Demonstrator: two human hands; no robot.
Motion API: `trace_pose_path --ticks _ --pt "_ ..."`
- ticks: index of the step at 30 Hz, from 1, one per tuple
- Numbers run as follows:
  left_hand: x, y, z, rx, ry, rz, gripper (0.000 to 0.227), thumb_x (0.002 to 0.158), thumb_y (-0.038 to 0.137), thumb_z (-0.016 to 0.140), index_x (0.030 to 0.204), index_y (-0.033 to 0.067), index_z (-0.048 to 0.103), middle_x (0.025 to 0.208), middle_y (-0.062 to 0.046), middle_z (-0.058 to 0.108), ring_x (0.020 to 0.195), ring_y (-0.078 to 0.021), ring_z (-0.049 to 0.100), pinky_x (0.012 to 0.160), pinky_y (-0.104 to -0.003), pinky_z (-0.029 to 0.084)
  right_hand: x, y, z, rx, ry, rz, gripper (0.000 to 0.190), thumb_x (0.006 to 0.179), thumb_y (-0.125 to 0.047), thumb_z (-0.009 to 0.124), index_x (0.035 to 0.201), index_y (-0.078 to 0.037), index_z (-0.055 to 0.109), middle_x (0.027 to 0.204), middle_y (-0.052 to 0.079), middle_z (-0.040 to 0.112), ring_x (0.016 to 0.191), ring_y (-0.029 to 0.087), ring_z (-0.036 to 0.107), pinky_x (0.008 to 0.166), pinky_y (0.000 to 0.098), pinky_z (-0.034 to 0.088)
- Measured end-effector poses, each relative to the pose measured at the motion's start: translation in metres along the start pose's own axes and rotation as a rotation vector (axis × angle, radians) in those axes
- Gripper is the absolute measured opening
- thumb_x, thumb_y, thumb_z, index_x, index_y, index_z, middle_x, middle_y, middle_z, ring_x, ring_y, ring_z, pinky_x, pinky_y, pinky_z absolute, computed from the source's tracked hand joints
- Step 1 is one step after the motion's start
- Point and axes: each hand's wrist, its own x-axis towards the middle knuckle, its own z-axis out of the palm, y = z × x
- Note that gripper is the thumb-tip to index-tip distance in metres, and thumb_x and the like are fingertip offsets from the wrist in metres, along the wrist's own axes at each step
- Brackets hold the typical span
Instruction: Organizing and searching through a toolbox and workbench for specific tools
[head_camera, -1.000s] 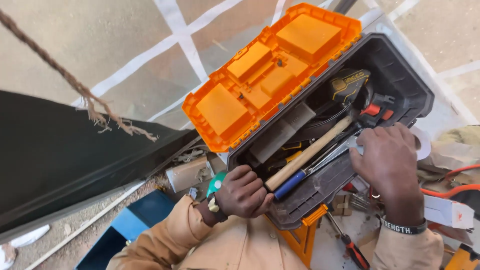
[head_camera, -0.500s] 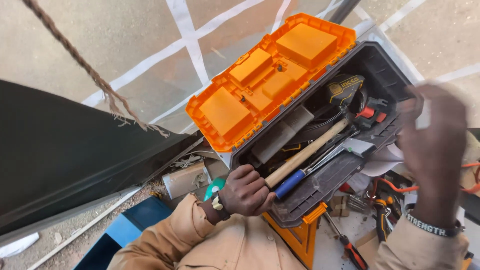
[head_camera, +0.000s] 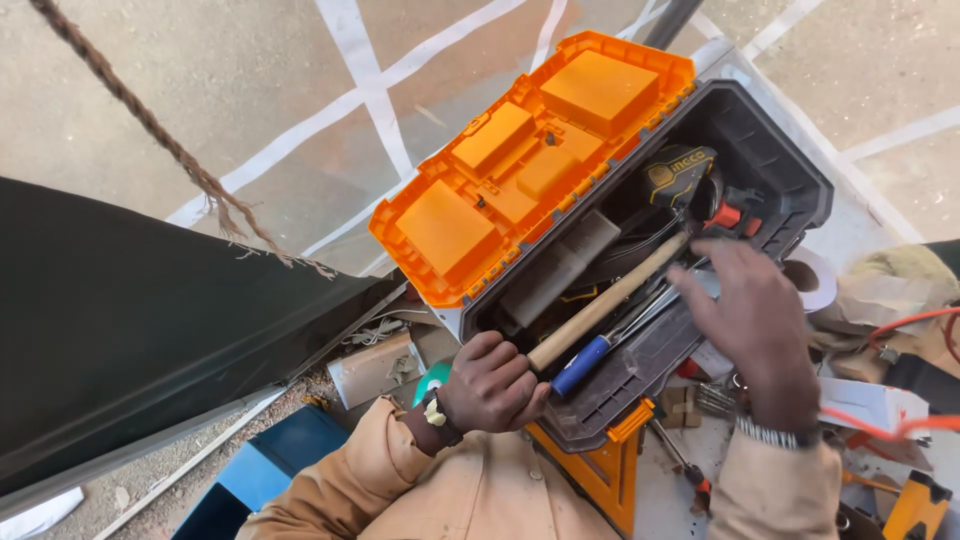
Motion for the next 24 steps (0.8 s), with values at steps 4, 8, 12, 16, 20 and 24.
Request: trace_pose_path --ticks 4,8,12,16,20,24 --pt "-0.002 0.000 0.004 -0.010 0.017 -0.003 0.039 0.102 0.018 0.054 0.066 0.0110 0.041 0.061 -0.004 0.037 0.052 -0.0229 0.035 0.062 -0.036 0.036 -0.012 -0.003 -0.026 0.130 -0.284 0.200 0.080 0.083 -0.037 0.073 0.154 -0.016 0.043 0.149 0.018 0.049 0.123 0.034 0.057 0.108 0.0580 0.045" --pt "0.002 0.002 0.003 -0.041 0.029 0.005 0.040 0.102 0.018 0.052 0.065 0.0115 0.038 0.060 -0.004 0.034 0.051 -0.0227 0.031 0.060 -0.036 0.032 0.001 0.011 -0.008 0.099 0.021 -0.063 0.052 0.086 -0.027 0.079 0.133 -0.011 0.066 0.123 0.013 0.074 0.097 0.030 0.073 0.086 0.0448 0.058" --pt "0.021 0.002 0.011 0.087 0.242 0.006 0.052 0.100 0.021 0.048 0.049 0.0164 0.040 0.050 -0.002 0.032 0.044 -0.0164 0.031 0.059 -0.029 0.042 0.041 0.014 0.034 -0.048 0.112 -0.181 0.054 0.094 -0.050 0.072 0.134 -0.016 0.056 0.097 0.014 0.072 0.093 0.041 0.073 0.078 0.0587 0.059" --pt "0.013 0.001 0.012 0.061 0.222 -0.010 0.048 0.097 0.021 0.051 0.050 0.0135 0.042 0.051 -0.004 0.035 0.044 -0.0194 0.035 0.059 -0.032 0.042 0.068 0.024 0.072 -0.075 -0.008 -0.086 0.048 0.100 -0.052 0.062 0.133 -0.018 0.057 0.106 0.016 0.075 0.094 0.045 0.073 0.078 0.0619 0.058" --pt "0.011 0.007 0.008 0.088 0.214 -0.052 0.048 0.098 0.021 0.049 0.051 0.0133 0.042 0.052 -0.004 0.034 0.045 -0.0199 0.035 0.061 -0.032 0.042 0.056 0.022 0.066 -0.226 -0.170 -0.017 0.051 0.101 -0.049 0.055 0.149 -0.033 0.044 0.117 0.006 0.074 0.094 0.043 0.074 0.079 0.0636 0.058" --pt "0.018 0.005 0.005 0.126 0.213 -0.044 0.049 0.100 0.019 0.050 0.051 0.0158 0.042 0.054 0.002 0.027 0.049 -0.0115 0.026 0.063 -0.028 0.041 0.044 0.004 0.055 -0.338 -0.133 0.001 0.060 0.099 -0.038 0.058 0.157 -0.028 0.044 0.119 0.004 0.075 0.096 0.038 0.075 0.075 0.0608 0.062"
